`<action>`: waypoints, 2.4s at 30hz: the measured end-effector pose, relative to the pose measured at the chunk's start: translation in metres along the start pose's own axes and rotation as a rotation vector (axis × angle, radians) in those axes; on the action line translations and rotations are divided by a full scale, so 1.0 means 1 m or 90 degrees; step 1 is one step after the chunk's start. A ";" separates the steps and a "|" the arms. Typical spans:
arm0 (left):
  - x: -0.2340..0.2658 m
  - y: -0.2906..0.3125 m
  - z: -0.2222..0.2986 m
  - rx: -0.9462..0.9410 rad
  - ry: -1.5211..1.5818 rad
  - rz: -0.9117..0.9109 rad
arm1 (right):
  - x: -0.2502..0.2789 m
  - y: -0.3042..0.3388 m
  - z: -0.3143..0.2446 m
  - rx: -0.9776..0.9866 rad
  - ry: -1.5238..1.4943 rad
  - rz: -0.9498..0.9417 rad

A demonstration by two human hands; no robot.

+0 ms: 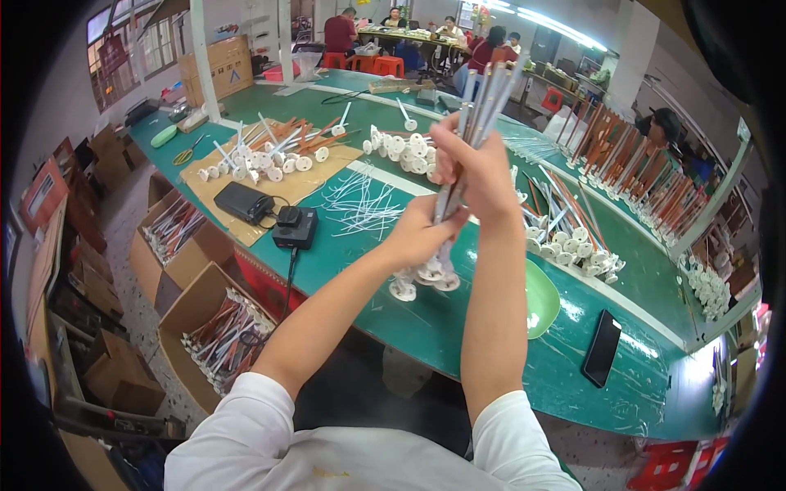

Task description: Gathering multiple LED light strips into a bundle and securing them with a plastic cable tie before placing them into a storage box.

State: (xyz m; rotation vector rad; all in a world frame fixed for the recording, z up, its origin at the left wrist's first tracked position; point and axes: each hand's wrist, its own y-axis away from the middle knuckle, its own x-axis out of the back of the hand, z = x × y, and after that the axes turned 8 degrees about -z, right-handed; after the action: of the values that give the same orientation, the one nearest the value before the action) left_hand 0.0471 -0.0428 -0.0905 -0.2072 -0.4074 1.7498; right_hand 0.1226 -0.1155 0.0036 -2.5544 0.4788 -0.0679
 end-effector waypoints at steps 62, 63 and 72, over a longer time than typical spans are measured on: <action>-0.013 0.088 0.046 -0.151 0.089 0.038 | -0.051 0.028 -0.038 0.039 0.118 -0.102; -0.001 0.100 0.040 -0.129 0.128 0.042 | -0.050 0.021 -0.029 0.048 0.054 -0.129; 0.042 0.124 0.019 -0.115 0.395 0.119 | 0.061 0.020 0.115 -0.551 0.989 -0.284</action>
State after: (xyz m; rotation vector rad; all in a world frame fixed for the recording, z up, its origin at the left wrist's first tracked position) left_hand -0.0818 -0.0266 -0.1168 -0.9124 -0.0898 1.7240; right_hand 0.1894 -0.0954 -0.1084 -2.7672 0.4574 -2.5418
